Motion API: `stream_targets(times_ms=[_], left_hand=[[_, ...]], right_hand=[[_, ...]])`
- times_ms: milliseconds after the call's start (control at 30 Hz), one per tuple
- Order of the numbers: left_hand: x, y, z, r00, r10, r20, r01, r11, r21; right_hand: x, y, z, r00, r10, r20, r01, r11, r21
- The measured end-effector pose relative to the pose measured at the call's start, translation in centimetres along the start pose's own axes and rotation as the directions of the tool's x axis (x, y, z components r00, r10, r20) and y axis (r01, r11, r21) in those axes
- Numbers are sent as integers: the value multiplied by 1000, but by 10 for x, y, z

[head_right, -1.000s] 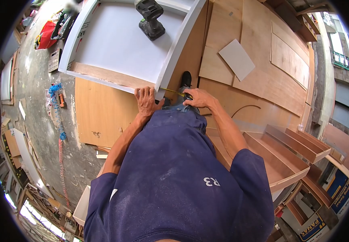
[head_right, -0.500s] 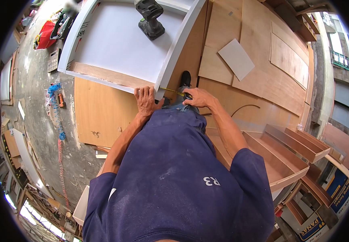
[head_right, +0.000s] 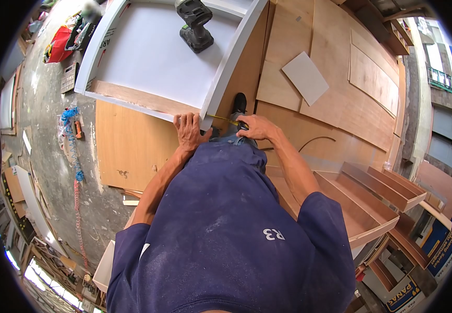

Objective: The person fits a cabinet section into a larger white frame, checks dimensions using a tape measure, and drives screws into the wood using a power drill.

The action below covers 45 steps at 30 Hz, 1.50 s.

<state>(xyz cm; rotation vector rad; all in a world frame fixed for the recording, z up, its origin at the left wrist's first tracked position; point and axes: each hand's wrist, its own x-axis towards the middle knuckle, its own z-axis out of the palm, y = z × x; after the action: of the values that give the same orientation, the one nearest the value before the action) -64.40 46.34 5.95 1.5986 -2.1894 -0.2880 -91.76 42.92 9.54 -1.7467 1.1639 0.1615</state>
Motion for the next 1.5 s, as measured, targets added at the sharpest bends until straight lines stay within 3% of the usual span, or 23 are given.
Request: stream_targets(times_ms=[233,433,500,633,700,800,867,1033,1100,1367,1467,1500], left_hand=[[-1,0,-1,998,-19,63,17,1000,26],[-3,-4,6,999,0,41,-3,998,70],[-5,-5,9,1000,13,22,-15,995,99],[-5,-7,11,1000,26,8,-27,993,114],[-6,-6,12,1000,17,15,-19,990,137],[-5,-5,11,1000,20,-2,-20,993,117],[-6,-6,10,999,42,-5,-42,992,119],[-5,-6,10,998,55,-43,-51,993,106],[-6,-7,11,996,59,-63,-51,991,121],[-7,-13,18,995,81,-63,-75,992,106],[-10,-11,16,997,71,-39,-66,989,130],[-10,-11,14,998,60,-23,-58,993,100]], right_hand=[[-10,-10,-10,1000,6,-13,-7,1000,-26],[-35,-48,-55,959,-9,-282,-22,994,-105],[-34,-61,-75,983,-10,-186,-29,978,-208],[-28,-96,-113,983,24,-184,-65,974,-219],[-14,-108,-119,942,-139,-307,75,975,-211],[38,-118,-109,910,-200,-362,103,957,-271],[80,-132,-96,919,-144,-367,38,959,-283],[172,-149,-58,856,-210,-472,38,937,-348],[190,-156,-53,890,-155,-430,-19,927,-374],[217,-144,-38,893,-99,-438,-58,942,-331],[178,-148,-60,896,-45,-443,-73,966,-247],[161,-141,-77,887,10,-461,-80,988,-133]])
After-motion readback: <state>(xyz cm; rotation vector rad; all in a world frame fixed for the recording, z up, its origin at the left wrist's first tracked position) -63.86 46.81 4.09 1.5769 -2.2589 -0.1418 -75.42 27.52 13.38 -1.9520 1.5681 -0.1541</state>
